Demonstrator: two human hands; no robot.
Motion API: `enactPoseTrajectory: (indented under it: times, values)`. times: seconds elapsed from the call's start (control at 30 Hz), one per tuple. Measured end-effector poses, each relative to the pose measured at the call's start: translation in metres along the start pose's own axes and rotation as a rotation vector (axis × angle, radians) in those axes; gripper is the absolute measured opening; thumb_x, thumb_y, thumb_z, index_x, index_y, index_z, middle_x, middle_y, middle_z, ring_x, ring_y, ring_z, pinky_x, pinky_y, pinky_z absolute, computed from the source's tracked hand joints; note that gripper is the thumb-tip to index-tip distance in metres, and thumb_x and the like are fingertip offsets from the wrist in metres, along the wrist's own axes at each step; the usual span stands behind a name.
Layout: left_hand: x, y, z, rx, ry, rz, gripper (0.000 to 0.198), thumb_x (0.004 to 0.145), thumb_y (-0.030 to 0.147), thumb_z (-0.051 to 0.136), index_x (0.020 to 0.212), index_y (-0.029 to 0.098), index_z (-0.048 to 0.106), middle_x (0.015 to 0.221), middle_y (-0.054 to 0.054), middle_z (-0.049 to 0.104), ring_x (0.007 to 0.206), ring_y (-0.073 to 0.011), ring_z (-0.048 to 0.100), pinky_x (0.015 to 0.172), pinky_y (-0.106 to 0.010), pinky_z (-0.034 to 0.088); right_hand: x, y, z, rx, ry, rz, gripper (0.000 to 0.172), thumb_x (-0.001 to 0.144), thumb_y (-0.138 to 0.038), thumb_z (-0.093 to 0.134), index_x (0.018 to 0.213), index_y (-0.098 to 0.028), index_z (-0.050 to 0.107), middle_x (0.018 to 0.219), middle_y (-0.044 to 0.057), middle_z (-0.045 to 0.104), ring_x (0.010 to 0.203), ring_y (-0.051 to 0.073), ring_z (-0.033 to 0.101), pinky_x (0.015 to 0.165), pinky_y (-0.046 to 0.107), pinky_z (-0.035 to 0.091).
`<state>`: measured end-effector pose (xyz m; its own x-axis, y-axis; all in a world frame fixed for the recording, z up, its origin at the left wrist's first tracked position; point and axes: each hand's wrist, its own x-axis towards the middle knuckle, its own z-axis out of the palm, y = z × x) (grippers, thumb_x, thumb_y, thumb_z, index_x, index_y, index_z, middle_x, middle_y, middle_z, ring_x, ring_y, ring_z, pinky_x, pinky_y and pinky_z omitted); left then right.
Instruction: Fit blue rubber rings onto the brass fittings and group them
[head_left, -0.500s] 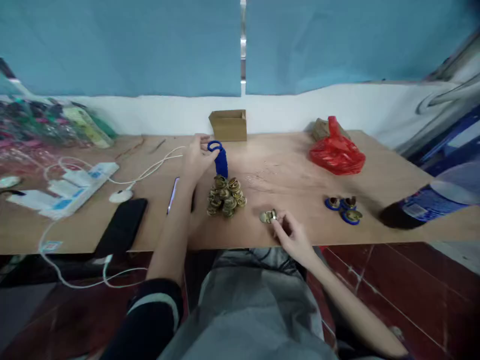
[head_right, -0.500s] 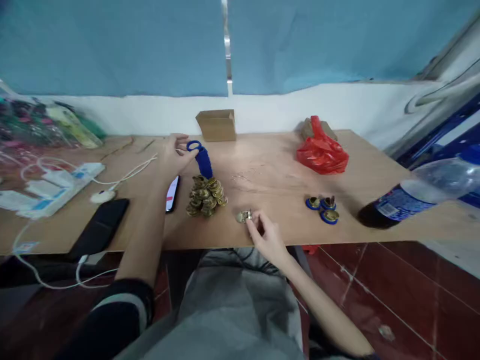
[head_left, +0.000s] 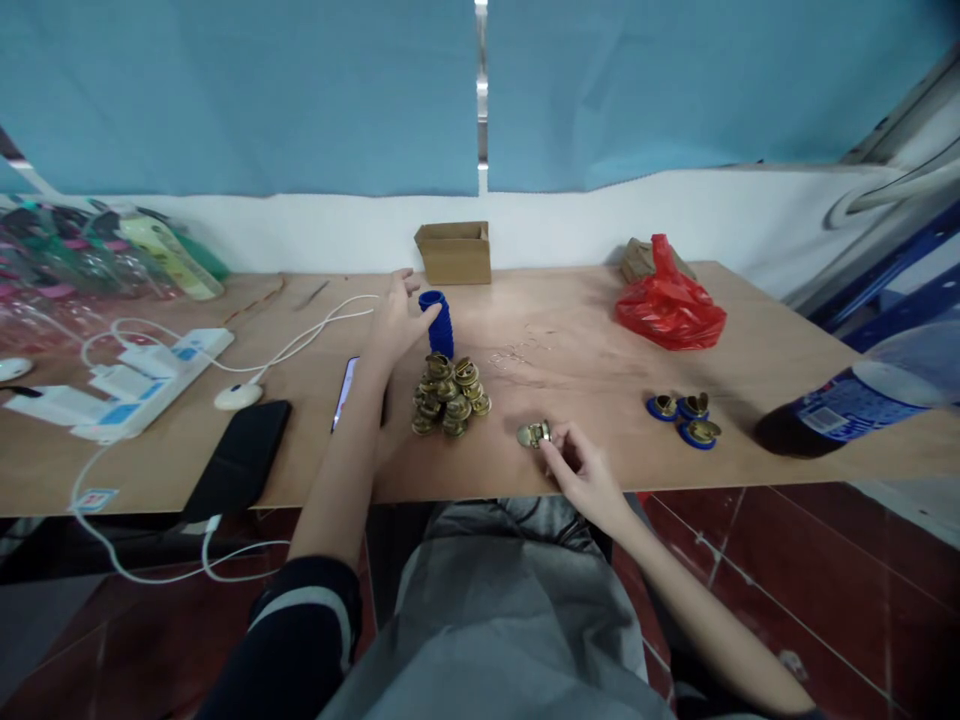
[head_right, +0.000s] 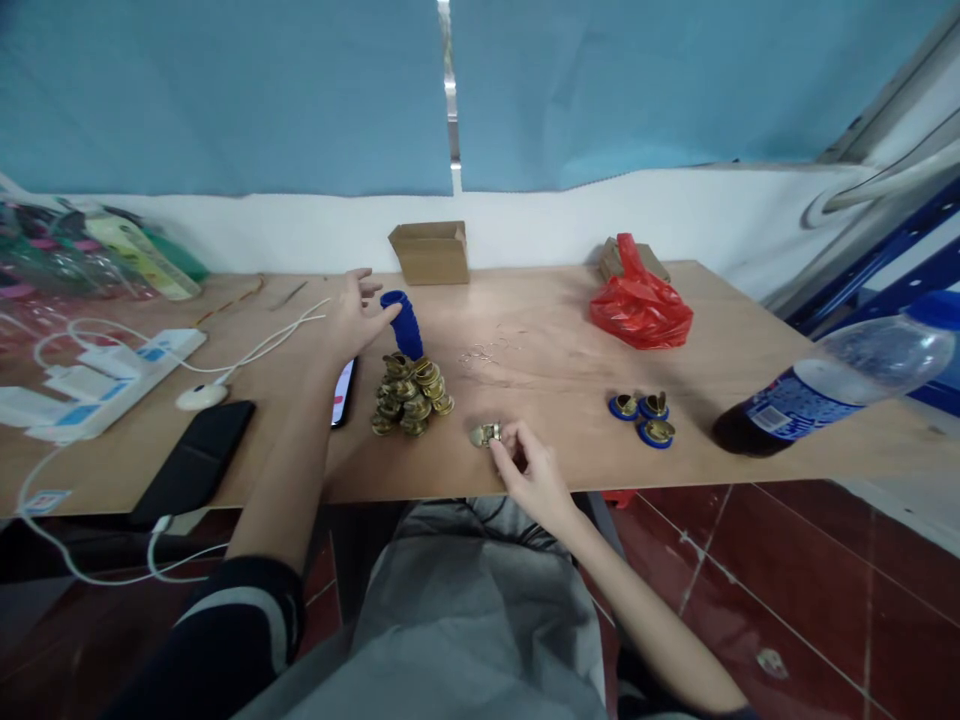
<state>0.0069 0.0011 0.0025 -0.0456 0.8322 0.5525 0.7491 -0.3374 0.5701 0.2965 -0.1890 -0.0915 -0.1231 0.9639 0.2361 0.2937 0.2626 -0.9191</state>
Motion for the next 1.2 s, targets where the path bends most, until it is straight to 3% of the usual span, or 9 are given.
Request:
enactPoseTrajectory:
  times: [0.1,0.2,0.23,0.33,0.4,0.47,0.63,1.0,1.2]
  values:
    - [-0.025,0.022,-0.013,-0.044,0.072,-0.007,0.059,0.085,0.023,0.074,0.137,0.016,0.047,0.132,-0.019,0.066,0.121,-0.0305,0.065,0.105,-0.049,0.051,0.001,-0.002,0.001,0.018,0.016,-0.026,0.024,0.098,-0.042,0.059,0.086,-0.023,0.05,0.068,-0.005,0.048,0.059,0.013,0.047,0.057,0.025,0.039]
    - [-0.078,0.061,-0.027,-0.178,0.126,-0.016,0.039,0.094,0.032,0.064,0.13,0.021,0.055,0.127,-0.012,0.069,0.11,-0.0248,0.069,0.099,-0.044,0.054,0.001,-0.005,0.003,0.019,0.037,-0.056,0.021,0.095,-0.039,0.064,0.088,-0.023,0.052,0.066,-0.007,0.041,0.057,0.012,0.042,0.057,0.025,0.037]
    - [-0.1,0.075,-0.03,-0.215,0.087,-0.006,0.032,0.096,0.034,0.061,0.125,0.022,0.059,0.12,-0.009,0.072,0.103,-0.0224,0.07,0.095,-0.04,0.056,0.0,-0.006,0.003,0.016,0.04,-0.064,0.02,0.094,-0.038,0.066,0.09,-0.023,0.053,0.065,-0.008,0.039,0.056,0.011,0.04,0.056,0.024,0.036]
    - [-0.161,0.111,-0.03,-0.353,-0.234,-0.031,0.027,0.099,0.033,0.056,0.124,0.024,0.061,0.117,-0.005,0.074,0.105,-0.0195,0.071,0.096,-0.034,0.055,-0.005,-0.012,0.003,0.003,0.019,-0.089,0.018,0.093,-0.036,0.067,0.093,-0.023,0.055,0.064,-0.009,0.035,0.054,0.011,0.036,0.055,0.024,0.033]
    - [-0.19,0.124,-0.023,-0.435,-0.419,-0.108,0.033,0.102,0.034,0.05,0.132,0.023,0.057,0.129,-0.008,0.07,0.119,-0.0204,0.066,0.104,-0.034,0.051,-0.01,-0.017,0.002,0.0,-0.02,-0.109,0.017,0.093,-0.035,0.067,0.093,-0.023,0.055,0.064,-0.009,0.034,0.054,0.011,0.035,0.055,0.024,0.032]
    - [-0.207,0.127,-0.014,-0.536,-0.483,-0.212,0.038,0.103,0.036,0.046,0.137,0.021,0.055,0.135,-0.009,0.067,0.126,-0.0214,0.063,0.107,-0.035,0.049,-0.014,-0.024,0.002,0.002,-0.067,-0.121,0.018,0.094,-0.033,0.067,0.091,-0.023,0.053,0.064,-0.009,0.033,0.054,0.01,0.034,0.055,0.024,0.032]
    - [-0.22,0.118,-0.001,-0.725,-0.56,-0.365,0.037,0.103,0.037,0.044,0.131,0.02,0.061,0.126,-0.008,0.071,0.123,-0.0239,0.064,0.104,-0.035,0.051,-0.021,-0.042,0.004,0.021,-0.209,-0.136,0.02,0.094,-0.029,0.066,0.086,-0.023,0.048,0.068,-0.008,0.038,0.057,0.01,0.038,0.056,0.024,0.033]
    - [-0.231,0.103,0.008,-0.95,-0.559,-0.315,0.034,0.096,0.028,0.06,0.128,0.02,0.063,0.128,-0.011,0.069,0.12,-0.0233,0.066,0.105,-0.036,0.053,-0.013,-0.038,-0.007,0.128,-0.334,-0.014,0.021,0.101,-0.038,0.057,0.088,-0.022,0.051,0.071,-0.006,0.042,0.061,0.011,0.038,0.056,0.024,0.032]
    - [-0.233,0.107,0.008,-0.751,-0.53,-0.229,0.039,0.087,0.018,0.067,0.126,0.025,0.065,0.128,-0.008,0.07,0.117,-0.0236,0.068,0.101,-0.036,0.056,-0.011,-0.038,-0.004,0.047,-0.367,0.008,0.033,0.099,-0.037,0.053,0.072,-0.02,0.047,0.069,-0.003,0.046,0.064,0.012,0.042,0.058,0.025,0.033]
